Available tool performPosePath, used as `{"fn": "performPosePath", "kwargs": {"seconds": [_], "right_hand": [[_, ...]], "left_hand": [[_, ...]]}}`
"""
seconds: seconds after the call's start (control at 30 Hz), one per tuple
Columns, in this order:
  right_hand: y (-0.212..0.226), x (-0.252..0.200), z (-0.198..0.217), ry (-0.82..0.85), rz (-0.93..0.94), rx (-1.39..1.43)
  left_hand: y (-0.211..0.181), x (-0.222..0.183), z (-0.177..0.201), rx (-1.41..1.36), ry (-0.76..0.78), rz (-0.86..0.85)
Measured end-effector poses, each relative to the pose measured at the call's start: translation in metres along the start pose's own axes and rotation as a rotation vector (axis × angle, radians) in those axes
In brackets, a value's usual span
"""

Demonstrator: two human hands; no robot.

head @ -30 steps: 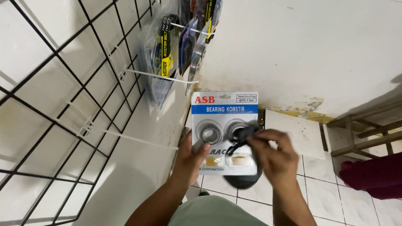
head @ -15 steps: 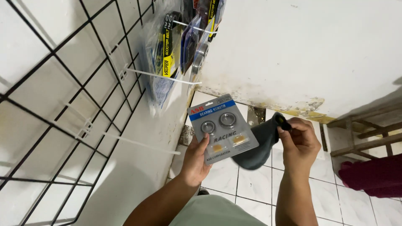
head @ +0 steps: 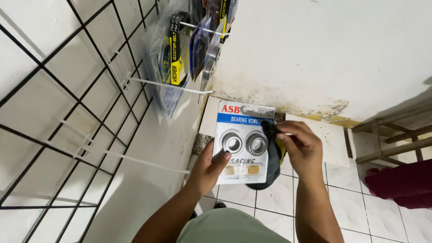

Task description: Cleaning a packaged bearing with a cloth and organizing it on a wire rack.

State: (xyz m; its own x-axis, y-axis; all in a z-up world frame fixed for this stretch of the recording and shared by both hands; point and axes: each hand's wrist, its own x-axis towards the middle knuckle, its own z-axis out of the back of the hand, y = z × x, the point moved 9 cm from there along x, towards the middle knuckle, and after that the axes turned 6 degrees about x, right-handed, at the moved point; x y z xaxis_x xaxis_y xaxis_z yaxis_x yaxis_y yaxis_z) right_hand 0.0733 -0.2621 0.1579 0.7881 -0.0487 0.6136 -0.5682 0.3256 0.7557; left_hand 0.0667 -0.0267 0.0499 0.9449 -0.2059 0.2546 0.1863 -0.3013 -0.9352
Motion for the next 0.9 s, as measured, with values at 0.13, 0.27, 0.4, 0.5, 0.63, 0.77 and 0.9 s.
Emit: {"fn": "performPosePath", "kwargs": {"seconds": [0.13,0.27,0.4,0.5,0.63,0.77,0.9], "right_hand": [[0.009,-0.01,-0.023,0.109,0.024,0.091],[0.057,-0.018,-0.044,0.189,0.326,-0.182],[0.065,-0.015,-0.038,0.145,0.398,-0.301],[0.064,-0.008,-0.029,0.115,0.298,-0.288],[0.073,-0.014,-0.025,0.107,0.21,-0.261],[0.082,-0.017,-0.024,0.078,0.12,-0.221],[0.084,-0.025,-0.021,0.057,-0.029,-0.321]], "left_hand": [[-0.01,-0.001,-0.005,-0.006,0.018,-0.007],[-0.01,-0.001,-0.009,-0.088,0.021,0.007],[-0.001,-0.004,-0.013,-0.151,0.087,0.022],[0.007,-0.006,-0.016,-0.189,0.081,0.005],[0.0,-0.005,-0.009,-0.21,0.089,-0.002],[-0.001,-0.005,0.004,-0.17,-0.018,-0.06],[0.001,-0.005,0.004,-0.265,0.025,-0.035]]}}
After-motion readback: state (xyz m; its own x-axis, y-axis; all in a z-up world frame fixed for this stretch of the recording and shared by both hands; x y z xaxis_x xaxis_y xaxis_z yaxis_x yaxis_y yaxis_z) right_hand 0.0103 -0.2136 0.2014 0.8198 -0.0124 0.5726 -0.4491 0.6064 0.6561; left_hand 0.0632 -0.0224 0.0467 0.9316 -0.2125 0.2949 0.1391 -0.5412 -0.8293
